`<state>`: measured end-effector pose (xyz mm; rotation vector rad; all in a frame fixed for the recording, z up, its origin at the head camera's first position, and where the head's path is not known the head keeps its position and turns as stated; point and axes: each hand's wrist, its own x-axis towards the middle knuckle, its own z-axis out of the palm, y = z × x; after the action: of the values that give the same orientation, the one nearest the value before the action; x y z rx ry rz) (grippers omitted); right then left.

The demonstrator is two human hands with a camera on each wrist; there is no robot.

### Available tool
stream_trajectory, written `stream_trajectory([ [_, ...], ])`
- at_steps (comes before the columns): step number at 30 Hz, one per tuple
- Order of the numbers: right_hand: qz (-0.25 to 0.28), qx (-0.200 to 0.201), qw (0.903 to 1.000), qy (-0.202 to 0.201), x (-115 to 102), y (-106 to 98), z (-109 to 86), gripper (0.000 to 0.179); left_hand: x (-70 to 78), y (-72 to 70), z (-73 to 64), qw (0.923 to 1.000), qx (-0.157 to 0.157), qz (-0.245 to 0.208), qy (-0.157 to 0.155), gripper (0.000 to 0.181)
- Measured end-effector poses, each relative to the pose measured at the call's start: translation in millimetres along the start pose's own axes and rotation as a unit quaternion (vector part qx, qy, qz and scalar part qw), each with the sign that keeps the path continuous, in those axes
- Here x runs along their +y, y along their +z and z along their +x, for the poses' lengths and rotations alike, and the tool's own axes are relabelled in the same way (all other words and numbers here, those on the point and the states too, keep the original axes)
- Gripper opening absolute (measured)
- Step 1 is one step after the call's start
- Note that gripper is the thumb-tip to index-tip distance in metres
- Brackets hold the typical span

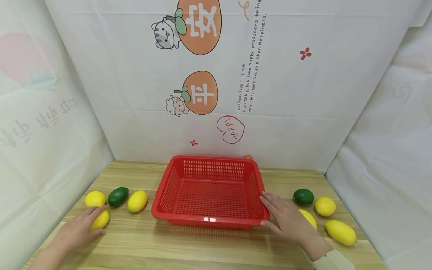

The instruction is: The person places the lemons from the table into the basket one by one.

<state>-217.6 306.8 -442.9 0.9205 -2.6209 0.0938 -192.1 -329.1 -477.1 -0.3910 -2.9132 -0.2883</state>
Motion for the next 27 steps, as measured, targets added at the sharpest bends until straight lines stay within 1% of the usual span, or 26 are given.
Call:
stream_trajectory([
  [6, 0.0, 0.002, 1.0, -0.003, 0.3, 0.7, -0.2, 0.067, 0.6, -0.1, 0.1, 1.0, 0.001, -0.004, 0.009, 0.071],
  [13, -0.002, 0.002, 1.0, -0.006, 0.4, 1.5, 0.0, 0.068, 2.1, -0.6, 0.2, 0.9999, -0.007, -0.007, 0.005, 0.07],
  [20, 0.0, 0.002, 1.0, -0.004, 0.0, 1.1, -0.3, 0.067, 2.2, 0.2, -0.7, 0.9999, -0.007, -0.009, 0.003, 0.07],
  [27, -0.003, -0.001, 1.0, -0.003, 0.5, 0.2, 0.0, 0.067, 6.5, -5.3, 1.3, 1.0, -0.005, -0.004, 0.007, 0.067],
])
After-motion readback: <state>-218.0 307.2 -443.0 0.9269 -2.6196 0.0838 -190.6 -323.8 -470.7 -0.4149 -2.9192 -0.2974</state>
